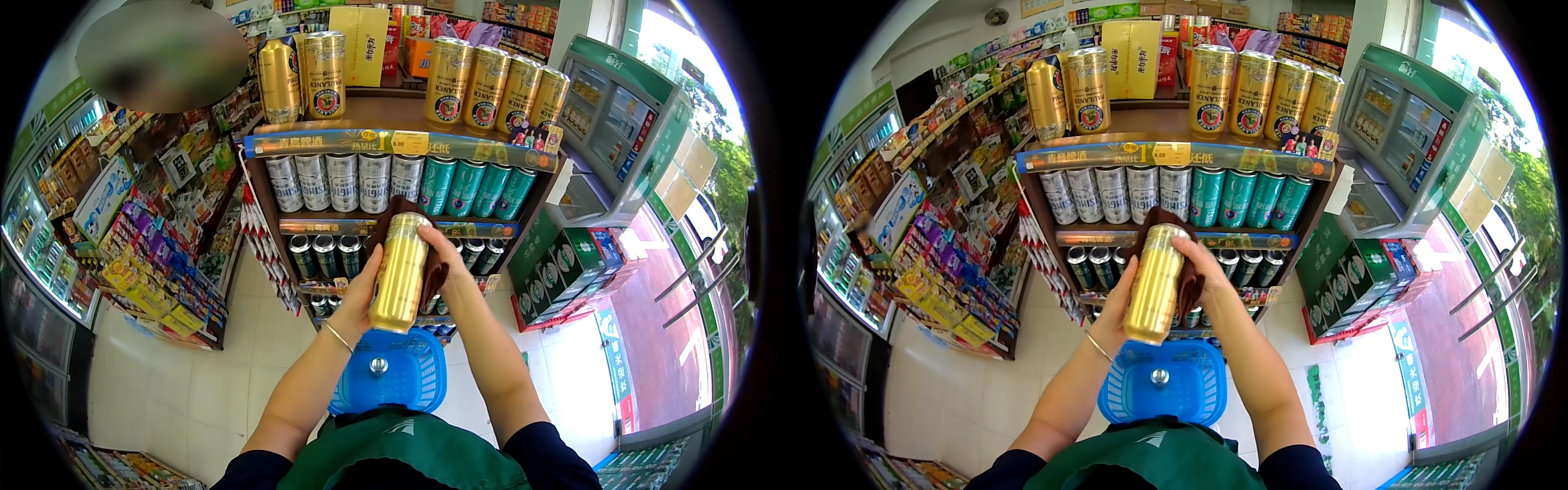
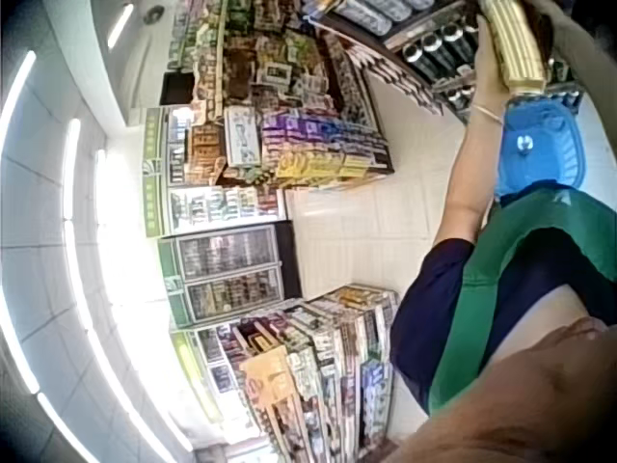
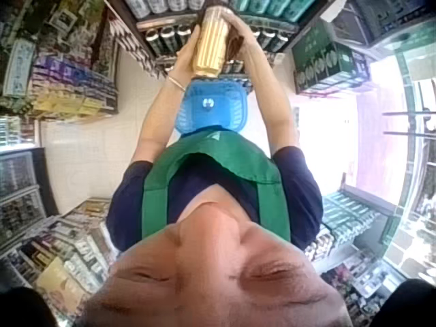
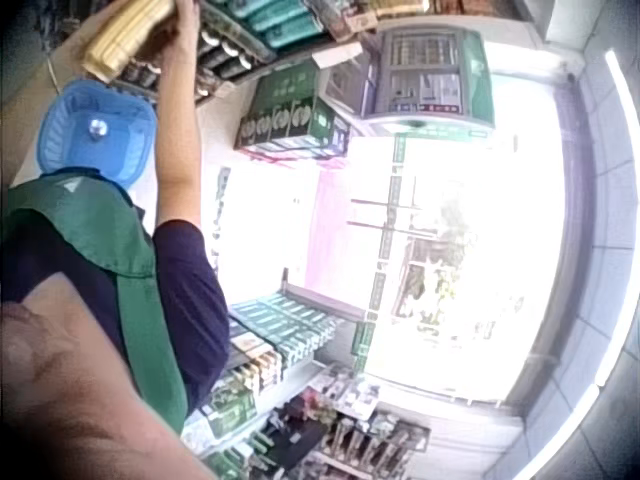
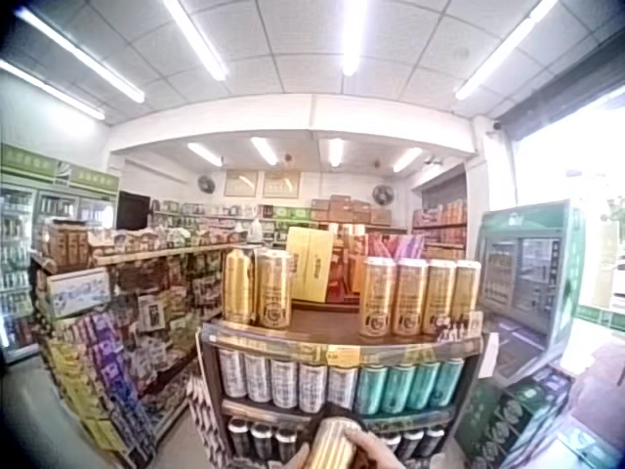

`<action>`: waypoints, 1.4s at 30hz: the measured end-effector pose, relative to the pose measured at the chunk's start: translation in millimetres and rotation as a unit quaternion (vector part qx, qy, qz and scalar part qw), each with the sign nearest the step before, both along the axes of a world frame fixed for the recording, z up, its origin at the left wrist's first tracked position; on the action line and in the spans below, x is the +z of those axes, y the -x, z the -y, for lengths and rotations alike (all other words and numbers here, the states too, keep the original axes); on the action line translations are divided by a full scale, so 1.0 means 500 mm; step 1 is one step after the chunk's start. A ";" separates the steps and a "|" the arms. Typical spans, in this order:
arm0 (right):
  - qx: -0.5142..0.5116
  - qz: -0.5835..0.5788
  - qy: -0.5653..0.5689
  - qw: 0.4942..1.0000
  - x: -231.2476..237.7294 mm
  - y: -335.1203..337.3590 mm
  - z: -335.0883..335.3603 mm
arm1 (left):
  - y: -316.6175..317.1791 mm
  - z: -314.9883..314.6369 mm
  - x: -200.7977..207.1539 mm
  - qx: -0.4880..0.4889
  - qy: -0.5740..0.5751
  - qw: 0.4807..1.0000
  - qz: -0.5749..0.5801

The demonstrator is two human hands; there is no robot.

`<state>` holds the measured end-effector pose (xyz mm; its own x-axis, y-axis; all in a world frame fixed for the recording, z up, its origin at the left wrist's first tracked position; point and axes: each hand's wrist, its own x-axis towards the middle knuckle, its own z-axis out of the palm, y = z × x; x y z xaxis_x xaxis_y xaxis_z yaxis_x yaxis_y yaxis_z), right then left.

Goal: The person wipes the surface of various beverage cans using a brown cloth. They pick up each can from a shelf, wipe it thoroughly, and place it into a blue plastic basket. The process is repeated for multiple cans of different brands and colors.

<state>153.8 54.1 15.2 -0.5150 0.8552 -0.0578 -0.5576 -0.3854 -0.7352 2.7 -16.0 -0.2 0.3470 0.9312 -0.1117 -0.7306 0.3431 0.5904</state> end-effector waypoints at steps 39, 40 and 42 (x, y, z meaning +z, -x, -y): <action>-0.160 0.285 -0.421 0.846 0.014 0.010 0.042 | 0.009 0.046 -0.021 -0.005 0.010 0.998 -0.058; -0.179 0.313 -0.448 0.818 0.010 0.008 0.043 | 0.005 0.047 -0.026 -0.010 0.019 0.999 -0.035; -0.227 0.379 -0.470 0.764 0.013 0.010 0.047 | -0.002 0.049 -0.040 -0.009 0.043 0.999 -0.009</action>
<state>149.0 30.7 21.7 -0.2765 0.7826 0.5577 0.2455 0.6186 -0.7464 3.7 -40.5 -20.4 0.3600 0.9117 -0.1981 -0.7138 0.4059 0.5707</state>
